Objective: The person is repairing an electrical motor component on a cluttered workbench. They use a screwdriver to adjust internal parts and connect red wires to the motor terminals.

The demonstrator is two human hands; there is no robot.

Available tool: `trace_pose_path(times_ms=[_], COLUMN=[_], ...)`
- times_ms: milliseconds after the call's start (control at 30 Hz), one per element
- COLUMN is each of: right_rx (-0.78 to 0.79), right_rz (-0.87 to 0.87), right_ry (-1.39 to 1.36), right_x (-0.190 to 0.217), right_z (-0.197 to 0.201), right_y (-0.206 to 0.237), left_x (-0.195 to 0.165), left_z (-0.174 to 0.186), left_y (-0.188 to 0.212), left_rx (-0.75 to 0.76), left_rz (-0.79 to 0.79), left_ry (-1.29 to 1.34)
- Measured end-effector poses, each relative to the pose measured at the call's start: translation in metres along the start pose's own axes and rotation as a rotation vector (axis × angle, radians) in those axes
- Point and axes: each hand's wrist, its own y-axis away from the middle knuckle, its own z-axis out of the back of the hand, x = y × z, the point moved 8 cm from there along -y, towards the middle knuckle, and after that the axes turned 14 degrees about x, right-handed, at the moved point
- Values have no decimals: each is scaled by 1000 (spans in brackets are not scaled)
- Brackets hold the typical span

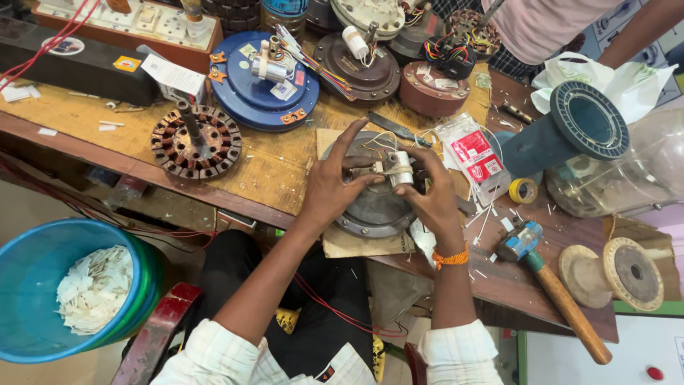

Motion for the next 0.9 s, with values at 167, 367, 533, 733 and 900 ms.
trace_pose_path(times_ms=[167,367,533,733,900], right_rx=[56,86,236,402,432], right_rz=[89,132,85,-10,-41], right_ry=[-11,80,307,438,402], right_x=[-12,-8,13,22,8], right_z=[2,3,10,13,32], right_y=[-7,-4,-12,-12,5], left_x=[13,8,12,19,27], left_z=[1,5,4,2,5], left_y=[-7,-19,-23,-27,-29], left_rx=[127,242,270,319,389], left_rz=[168,120,94,126,146], left_ry=[-33,6,67,91,100])
